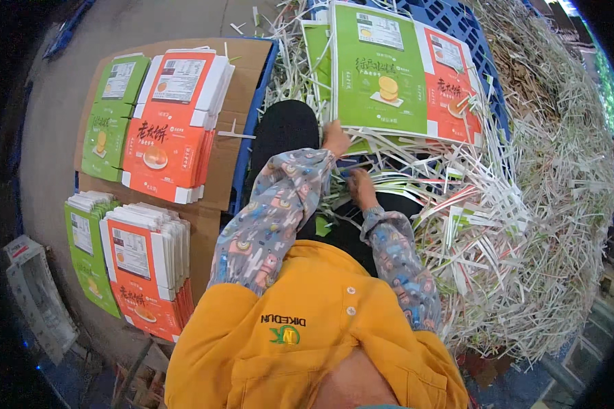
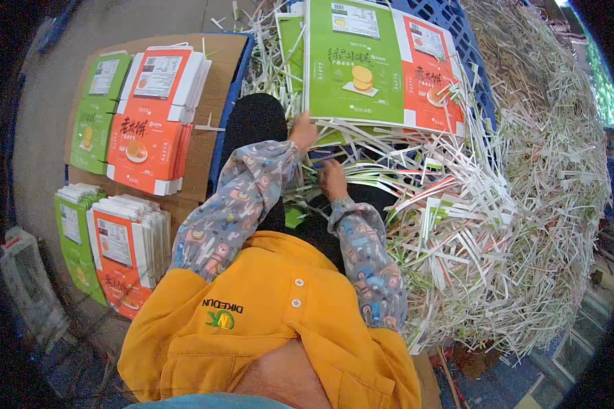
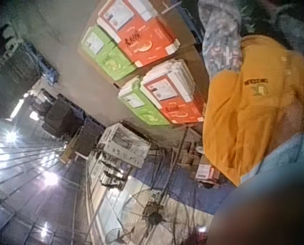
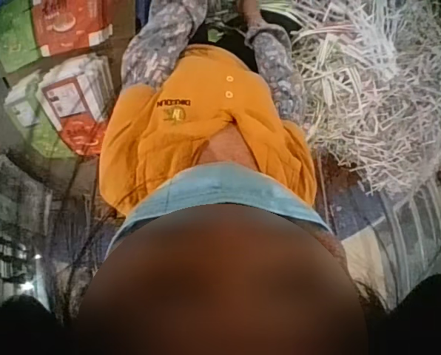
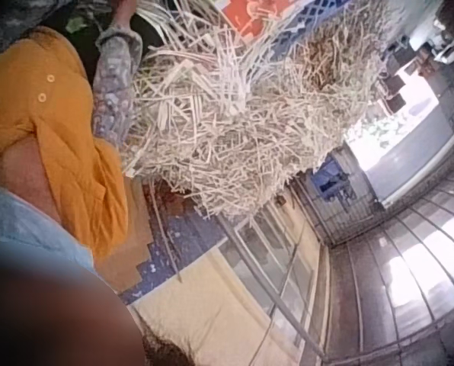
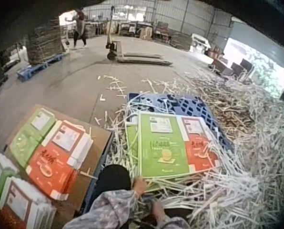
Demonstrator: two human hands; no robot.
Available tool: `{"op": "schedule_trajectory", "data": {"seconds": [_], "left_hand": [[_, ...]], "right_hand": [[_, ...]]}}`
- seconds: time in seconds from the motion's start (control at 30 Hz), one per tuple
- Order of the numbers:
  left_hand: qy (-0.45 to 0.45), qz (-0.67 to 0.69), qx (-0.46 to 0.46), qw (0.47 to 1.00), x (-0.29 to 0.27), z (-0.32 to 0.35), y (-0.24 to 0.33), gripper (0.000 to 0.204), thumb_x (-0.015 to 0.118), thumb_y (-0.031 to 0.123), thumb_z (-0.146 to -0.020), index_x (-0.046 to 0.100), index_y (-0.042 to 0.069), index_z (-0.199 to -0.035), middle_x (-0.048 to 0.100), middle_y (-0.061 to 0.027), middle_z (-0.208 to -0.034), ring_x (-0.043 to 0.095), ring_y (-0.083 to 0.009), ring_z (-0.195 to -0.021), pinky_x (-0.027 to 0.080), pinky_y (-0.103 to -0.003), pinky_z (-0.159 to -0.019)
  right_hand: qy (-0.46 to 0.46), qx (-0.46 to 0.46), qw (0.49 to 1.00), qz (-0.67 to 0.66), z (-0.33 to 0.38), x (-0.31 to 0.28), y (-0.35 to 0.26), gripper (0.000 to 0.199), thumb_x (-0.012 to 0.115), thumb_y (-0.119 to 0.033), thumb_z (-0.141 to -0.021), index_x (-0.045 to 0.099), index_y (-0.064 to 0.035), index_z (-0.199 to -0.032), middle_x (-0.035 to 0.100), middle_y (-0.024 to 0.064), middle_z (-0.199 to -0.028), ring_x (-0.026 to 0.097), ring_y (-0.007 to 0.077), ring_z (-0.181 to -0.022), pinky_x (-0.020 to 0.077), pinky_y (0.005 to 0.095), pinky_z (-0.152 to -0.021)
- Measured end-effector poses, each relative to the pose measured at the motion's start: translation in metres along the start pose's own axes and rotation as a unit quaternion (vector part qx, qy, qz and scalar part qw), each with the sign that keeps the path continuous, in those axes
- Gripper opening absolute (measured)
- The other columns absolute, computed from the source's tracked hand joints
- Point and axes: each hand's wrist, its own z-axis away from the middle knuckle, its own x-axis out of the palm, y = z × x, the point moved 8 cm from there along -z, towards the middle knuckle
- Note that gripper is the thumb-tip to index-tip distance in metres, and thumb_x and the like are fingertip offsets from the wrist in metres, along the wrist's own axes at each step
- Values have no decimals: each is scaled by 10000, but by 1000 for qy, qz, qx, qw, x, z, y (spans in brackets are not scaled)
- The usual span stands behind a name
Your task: Manually strip waste paper trimmings from cardboard packaging flats and stack the cleaned flats.
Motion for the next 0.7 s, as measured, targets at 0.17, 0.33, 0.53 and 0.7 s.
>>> {"op": "schedule_trajectory", "data": {"seconds": [0.17,0.33,0.53,0.7], "left_hand": [[26,46,-79,995,1,-17,-36,208,461,24,-619,513,-30,-814,486,-267,-823,476,-378,-839,369,-400,-684],[0,-35,-109,993,14,-13,-39,261,507,59,-631,513,-18,-880,488,-185,-797,479,-307,-793,381,-356,-675],[33,125,-141,982,16,-15,-61,374,580,54,-593,527,-22,-955,547,-105,-839,515,-197,-787,412,-295,-704],[42,215,-157,963,8,-13,-55,308,565,-1,-580,517,-24,-883,553,-80,-832,535,-174,-732,431,-267,-668]], "right_hand": [[274,-122,947,112,-3,-73,-96,234,503,-106,-754,486,8,-957,495,186,-924,454,341,-893,359,389,-784],[338,-112,926,127,-45,-111,-88,317,520,-127,-735,472,7,-1019,472,194,-990,440,351,-931,352,392,-819],[123,-119,900,401,-39,-29,-41,227,544,-180,-733,558,-22,-896,501,159,-930,456,331,-926,378,381,-770],[137,-76,960,232,-30,-33,-37,153,526,-174,-748,575,-35,-788,536,121,-787,512,293,-813,409,376,-691]]}}
